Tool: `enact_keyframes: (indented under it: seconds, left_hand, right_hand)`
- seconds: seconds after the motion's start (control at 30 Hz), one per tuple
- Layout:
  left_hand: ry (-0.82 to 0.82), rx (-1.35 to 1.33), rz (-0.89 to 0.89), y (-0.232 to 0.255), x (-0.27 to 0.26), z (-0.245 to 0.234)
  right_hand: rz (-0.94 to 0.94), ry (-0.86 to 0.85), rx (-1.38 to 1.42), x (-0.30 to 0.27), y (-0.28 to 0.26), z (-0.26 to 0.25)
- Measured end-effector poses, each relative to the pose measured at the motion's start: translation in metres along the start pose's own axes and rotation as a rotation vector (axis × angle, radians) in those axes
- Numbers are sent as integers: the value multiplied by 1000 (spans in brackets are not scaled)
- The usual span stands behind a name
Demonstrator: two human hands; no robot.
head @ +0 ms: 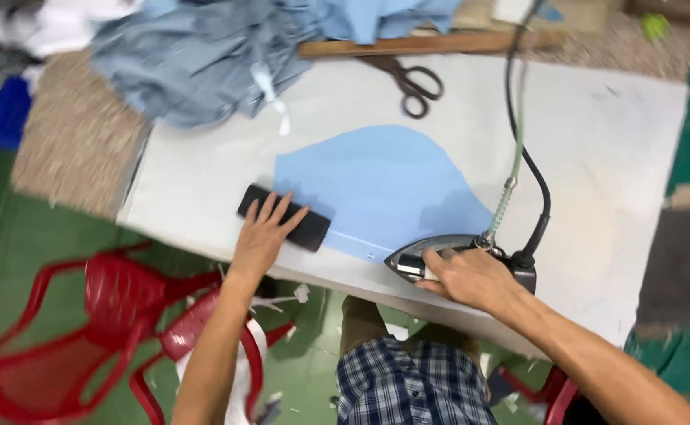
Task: The person cuts a light blue patterned fabric piece with scissors, then irons it on a white table using a steam iron and a black pressing block. The person repeatedly folds and presses the fabric edges to create creases.
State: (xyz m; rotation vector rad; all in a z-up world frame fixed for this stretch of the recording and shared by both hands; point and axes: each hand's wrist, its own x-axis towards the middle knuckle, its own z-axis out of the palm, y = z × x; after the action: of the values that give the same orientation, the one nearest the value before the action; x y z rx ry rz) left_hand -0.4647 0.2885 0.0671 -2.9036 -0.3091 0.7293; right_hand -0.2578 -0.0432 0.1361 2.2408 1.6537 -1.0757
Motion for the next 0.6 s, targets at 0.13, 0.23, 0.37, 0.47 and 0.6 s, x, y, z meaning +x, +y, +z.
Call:
enact_keyframes:
  seconds: [0.13,0.23,0.37,0.47,0.6]
  left_hand:
    - [-65,-50,169,-26,7,-20]
    - [69,-81,335,-23,17,8]
    - [235,-165,533,27,30,15]
    - [294,-360,713,68,42,12]
    - [479,-437,807,109,67,19]
  right_hand:
    - [182,17,160,-1,-10,9]
    - [354,74,259,-8,-20,8]
    - [551,170,443,-20,-27,-2]
    - [715,263,578,-23,-29,-1]
    - [917,467,686,-24,-23,5]
